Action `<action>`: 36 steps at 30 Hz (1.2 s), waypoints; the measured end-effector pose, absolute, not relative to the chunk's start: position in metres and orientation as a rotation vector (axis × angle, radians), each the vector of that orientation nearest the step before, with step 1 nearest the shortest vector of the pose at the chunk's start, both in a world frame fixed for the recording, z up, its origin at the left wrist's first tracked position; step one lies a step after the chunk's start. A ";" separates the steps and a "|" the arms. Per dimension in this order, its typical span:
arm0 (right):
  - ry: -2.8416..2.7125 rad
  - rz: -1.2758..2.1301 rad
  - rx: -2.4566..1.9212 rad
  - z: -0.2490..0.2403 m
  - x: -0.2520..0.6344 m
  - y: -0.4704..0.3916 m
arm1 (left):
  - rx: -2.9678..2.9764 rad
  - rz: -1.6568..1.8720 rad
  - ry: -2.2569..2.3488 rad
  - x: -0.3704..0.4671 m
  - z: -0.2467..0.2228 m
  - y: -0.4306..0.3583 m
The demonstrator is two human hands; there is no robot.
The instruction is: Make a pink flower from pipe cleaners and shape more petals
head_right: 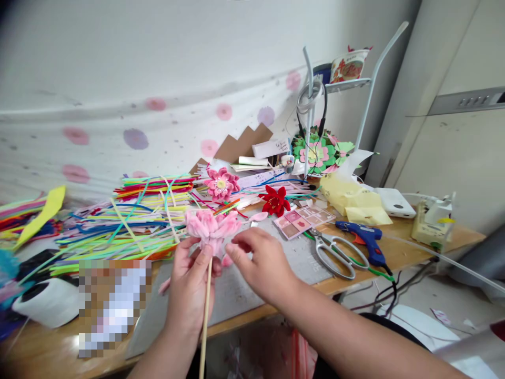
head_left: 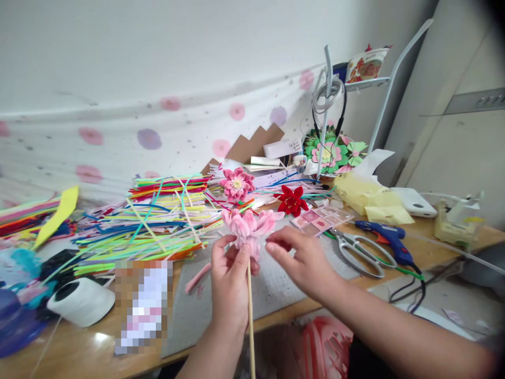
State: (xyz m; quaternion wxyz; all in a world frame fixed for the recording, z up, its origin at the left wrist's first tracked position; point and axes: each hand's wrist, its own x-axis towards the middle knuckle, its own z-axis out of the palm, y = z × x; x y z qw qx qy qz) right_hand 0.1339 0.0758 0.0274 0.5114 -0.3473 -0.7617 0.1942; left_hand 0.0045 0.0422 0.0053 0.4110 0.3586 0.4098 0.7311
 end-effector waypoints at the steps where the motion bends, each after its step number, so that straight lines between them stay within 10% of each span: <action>1: -1.867 0.549 -0.830 0.024 0.129 0.073 | 0.894 1.854 1.002 0.005 0.006 0.042; 36: -1.725 0.290 -0.688 0.035 0.139 0.082 | 0.536 1.405 0.461 0.002 0.028 0.040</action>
